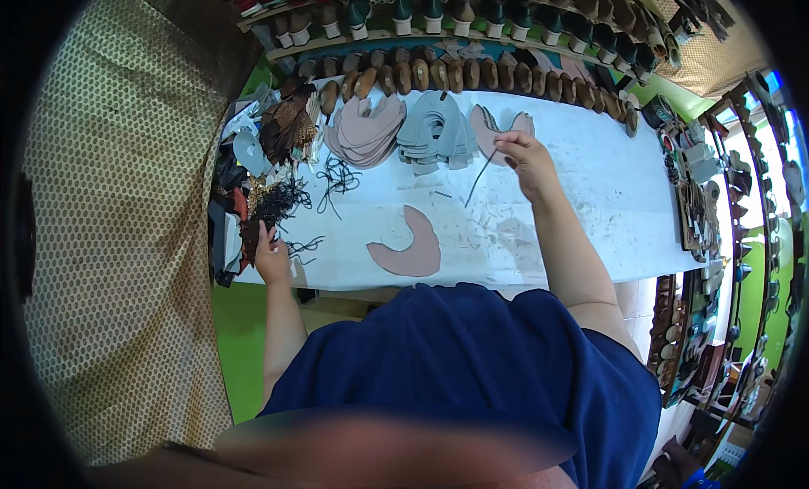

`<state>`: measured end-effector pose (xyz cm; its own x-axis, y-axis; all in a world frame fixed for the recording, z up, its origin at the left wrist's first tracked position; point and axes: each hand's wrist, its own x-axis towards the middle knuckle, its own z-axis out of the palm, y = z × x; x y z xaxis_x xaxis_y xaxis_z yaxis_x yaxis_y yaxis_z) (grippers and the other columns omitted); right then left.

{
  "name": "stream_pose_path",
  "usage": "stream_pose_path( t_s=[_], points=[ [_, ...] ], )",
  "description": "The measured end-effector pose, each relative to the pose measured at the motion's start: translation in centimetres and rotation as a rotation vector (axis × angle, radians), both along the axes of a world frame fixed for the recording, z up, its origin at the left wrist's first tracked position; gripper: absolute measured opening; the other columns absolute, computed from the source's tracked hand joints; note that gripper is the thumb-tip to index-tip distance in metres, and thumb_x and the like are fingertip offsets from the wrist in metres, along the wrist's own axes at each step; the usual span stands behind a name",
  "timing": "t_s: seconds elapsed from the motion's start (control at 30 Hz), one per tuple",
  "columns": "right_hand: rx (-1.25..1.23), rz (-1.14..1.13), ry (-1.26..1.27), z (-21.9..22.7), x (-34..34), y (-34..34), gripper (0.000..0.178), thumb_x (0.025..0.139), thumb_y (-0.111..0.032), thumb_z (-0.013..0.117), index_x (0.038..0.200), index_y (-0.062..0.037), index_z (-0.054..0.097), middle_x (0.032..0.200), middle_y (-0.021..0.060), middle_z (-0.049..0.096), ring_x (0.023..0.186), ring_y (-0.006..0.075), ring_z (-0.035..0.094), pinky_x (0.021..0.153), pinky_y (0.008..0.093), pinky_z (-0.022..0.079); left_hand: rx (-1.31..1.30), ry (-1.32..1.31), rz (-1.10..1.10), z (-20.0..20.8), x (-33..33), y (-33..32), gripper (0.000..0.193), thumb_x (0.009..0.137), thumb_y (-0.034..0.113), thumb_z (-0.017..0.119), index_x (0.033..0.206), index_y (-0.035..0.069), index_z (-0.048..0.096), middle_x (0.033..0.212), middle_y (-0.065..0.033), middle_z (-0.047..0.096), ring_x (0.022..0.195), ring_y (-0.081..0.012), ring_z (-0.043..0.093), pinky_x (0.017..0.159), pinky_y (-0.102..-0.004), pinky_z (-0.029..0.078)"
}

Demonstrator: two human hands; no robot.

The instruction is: Applying adhesive to various shoe component pieces using a brush at a manufacturing workbench.

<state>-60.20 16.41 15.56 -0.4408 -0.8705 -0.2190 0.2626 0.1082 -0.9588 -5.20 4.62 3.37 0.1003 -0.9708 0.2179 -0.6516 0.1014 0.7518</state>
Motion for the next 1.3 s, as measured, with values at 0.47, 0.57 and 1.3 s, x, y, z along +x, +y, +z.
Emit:
stream_pose_path(
  t_s=[0.47, 0.57, 1.3],
  points=[
    [0.074, 0.195, 0.957, -12.1, 1.9, 3.3, 0.012, 0.071, -0.015, 0.076, 0.083, -0.0119, 0.076, 0.090, 0.0087, 0.072, 0.095, 0.0294, 0.064, 0.088, 0.0401, 0.048, -0.107, -0.355, -0.401, -4.8, -9.3, 6.1, 0.061, 0.082, 0.013, 0.064, 0.141, 0.007, 0.051, 0.146, -0.0215, 0.045, 0.132, -0.0398, 0.044, 0.109, -0.0455, 0.037],
    [0.083, 0.198, 1.186, -16.6, 4.9, 3.3, 0.010, 0.072, -0.022, 0.076, 0.081, -0.0182, 0.078, 0.091, 0.0029, 0.072, 0.098, 0.0266, 0.063, 0.089, 0.0390, 0.048, 0.027, -0.321, -0.472, -5.5, -10.9, 6.9, 0.062, 0.084, 0.017, 0.063, 0.143, 0.006, 0.047, 0.151, -0.0198, 0.040, 0.139, -0.0400, 0.038, 0.113, -0.0487, 0.032],
    [-0.142, 0.337, 1.512, -16.9, 4.8, 2.2, 0.014, 0.071, -0.019, 0.075, 0.084, -0.0224, 0.078, 0.106, -0.0032, 0.067, 0.115, 0.0216, 0.055, 0.095, 0.0467, 0.037, 0.100, -0.519, -0.429, -5.9, -11.7, 7.3, 0.061, 0.086, 0.029, 0.061, 0.143, 0.010, 0.048, 0.153, -0.0142, 0.040, 0.144, -0.0334, 0.031, 0.118, -0.0512, 0.020]
  ],
)
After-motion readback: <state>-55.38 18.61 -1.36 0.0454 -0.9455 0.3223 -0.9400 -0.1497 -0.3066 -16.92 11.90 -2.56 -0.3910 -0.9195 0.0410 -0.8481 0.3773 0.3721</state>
